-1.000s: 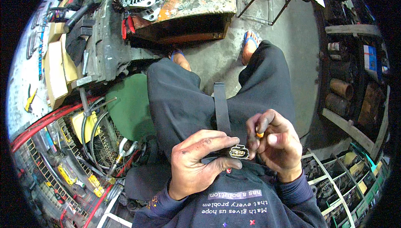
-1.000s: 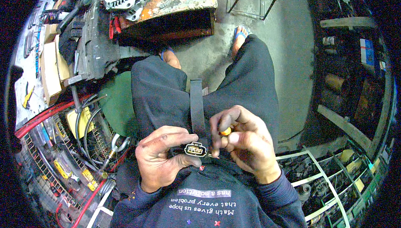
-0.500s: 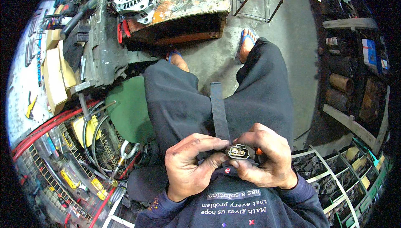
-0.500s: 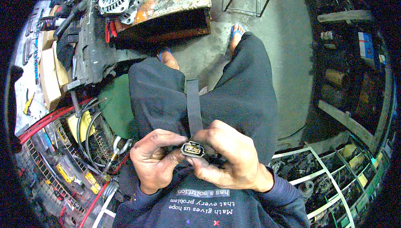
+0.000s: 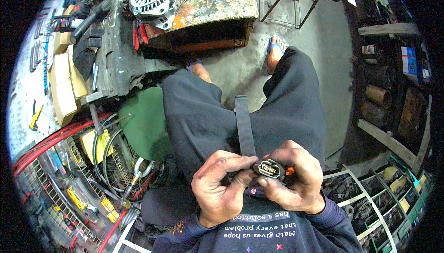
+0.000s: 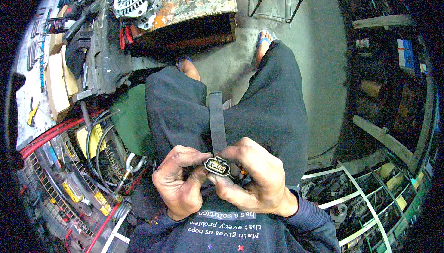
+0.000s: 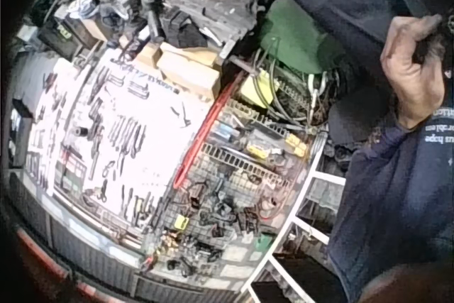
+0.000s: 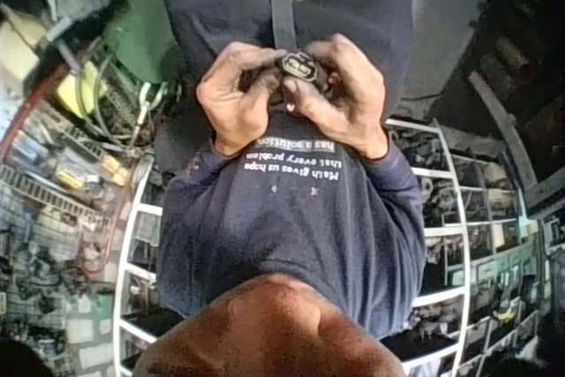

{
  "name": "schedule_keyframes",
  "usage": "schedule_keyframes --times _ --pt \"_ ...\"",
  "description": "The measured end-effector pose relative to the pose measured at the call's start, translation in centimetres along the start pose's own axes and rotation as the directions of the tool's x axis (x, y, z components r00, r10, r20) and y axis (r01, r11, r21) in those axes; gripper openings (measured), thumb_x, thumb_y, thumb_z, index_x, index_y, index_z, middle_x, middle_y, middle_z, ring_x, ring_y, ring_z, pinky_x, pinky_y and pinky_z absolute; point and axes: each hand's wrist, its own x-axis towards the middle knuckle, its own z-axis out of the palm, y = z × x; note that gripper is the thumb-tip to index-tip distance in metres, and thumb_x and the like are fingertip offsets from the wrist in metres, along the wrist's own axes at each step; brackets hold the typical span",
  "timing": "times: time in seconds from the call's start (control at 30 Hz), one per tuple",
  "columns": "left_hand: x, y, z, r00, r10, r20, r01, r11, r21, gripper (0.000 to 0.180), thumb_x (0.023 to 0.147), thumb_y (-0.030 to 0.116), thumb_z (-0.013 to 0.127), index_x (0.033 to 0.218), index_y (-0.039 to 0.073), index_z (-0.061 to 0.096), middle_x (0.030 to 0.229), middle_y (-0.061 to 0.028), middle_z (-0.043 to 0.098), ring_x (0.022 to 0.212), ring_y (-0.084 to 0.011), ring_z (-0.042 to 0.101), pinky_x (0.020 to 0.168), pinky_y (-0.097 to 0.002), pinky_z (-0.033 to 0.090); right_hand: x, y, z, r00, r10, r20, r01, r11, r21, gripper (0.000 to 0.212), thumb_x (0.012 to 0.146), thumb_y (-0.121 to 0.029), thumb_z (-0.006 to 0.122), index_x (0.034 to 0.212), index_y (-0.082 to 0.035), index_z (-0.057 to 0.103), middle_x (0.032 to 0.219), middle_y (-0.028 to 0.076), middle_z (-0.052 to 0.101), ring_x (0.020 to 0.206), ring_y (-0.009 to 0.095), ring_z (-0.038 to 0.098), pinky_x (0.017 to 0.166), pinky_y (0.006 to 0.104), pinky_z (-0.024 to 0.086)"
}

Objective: The person manipulates a small electrical connector, inserts a yellow plastic piece, and uses pliers to trim and adjust wires. The person then connects the prepared connector to an alternator and tests the fit.

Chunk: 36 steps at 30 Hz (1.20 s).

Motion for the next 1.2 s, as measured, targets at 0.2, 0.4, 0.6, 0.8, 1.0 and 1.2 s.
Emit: schedule_keyframes --times 0.2,0.4,0.6,0.8,1.0,1.2 --pt "0.1 -0.1 -0.1 1.0 -0.016 0.022 0.017 0.999 -0.043 0.025 0.082 0.0 0.087 0.106 0.0 0.08 0.096 -0.0117 0.076 0.086 -0.0205 0.074 0.08 -0.0308 0.058 0.1 -0.1 -0.1 1.0 -0.011 0.012 0.011 1.0 -0.002 0.031 0.077 -0.009 0.087 0.102 0.003 0.072 0.085 0.011 0.069 0.064 0.022 0.059 0.055 0.0342 0.047" --pt "1.8 0.9 -1.1 0.988 0.032 0.151 -0.029 0.999 -0.025 0.029 0.084 0.004 0.088 0.111 0.0 0.079 0.105 -0.016 0.078 0.098 -0.0242 0.077 0.088 -0.0342 0.06 1.2 -0.8 -2.0 0.975 -0.003 0.221 0.023 0.996 -0.088 0.039 0.076 -0.011 0.088 0.108 0.003 0.071 0.086 0.012 0.067 0.069 0.028 0.061 0.06 0.0373 0.051" --pt "1.8 0.9 -1.5 0.979 0.08 0.186 -0.078 0.997 -0.019 0.028 0.083 0.0 0.087 0.109 -0.001 0.079 0.105 -0.0181 0.078 0.098 -0.0262 0.078 0.088 -0.0348 0.061 1.3 -1.3 -2.2 0.984 -0.002 0.181 0.019 0.996 -0.092 0.041 0.076 -0.012 0.09 0.109 0.002 0.071 0.089 0.012 0.068 0.07 0.028 0.062 0.062 0.0372 0.052" --pt "1.6 1.3 -1.3 0.981 0.08 0.178 -0.079 0.997 -0.012 0.027 0.084 0.0 0.087 0.109 -0.001 0.078 0.104 -0.0185 0.078 0.098 -0.027 0.078 0.088 -0.0351 0.061 1.0 -1.2 -2.4 0.991 -0.003 0.131 0.011 0.998 -0.059 0.039 0.075 -0.01 0.09 0.106 0.003 0.071 0.087 0.013 0.069 0.067 0.027 0.063 0.059 0.0368 0.051" --pt "1.5 1.1 -1.4 0.979 0.084 0.184 -0.086 0.996 0.001 0.027 0.084 0.003 0.087 0.109 -0.001 0.078 0.106 -0.0183 0.078 0.099 -0.0271 0.078 0.088 -0.0354 0.061 1.0 -1.1 -2.2 0.991 -0.014 0.131 0.024 0.997 -0.072 0.037 0.074 -0.009 0.089 0.103 0.004 0.072 0.085 0.014 0.069 0.067 0.028 0.063 0.059 0.0372 0.051" --pt "1.3 0.8 -1.5 0.98 0.066 0.187 -0.064 0.998 -0.02 0.028 0.084 0.005 0.088 0.11 -0.001 0.078 0.106 -0.0179 0.078 0.1 -0.0272 0.078 0.089 -0.0354 0.061 1.0 -1.0 -2.0 0.992 -0.029 0.127 0.037 0.997 -0.061 0.036 0.074 -0.008 0.088 0.104 0.005 0.072 0.085 0.013 0.069 0.066 0.028 0.063 0.058 0.0369 0.051"
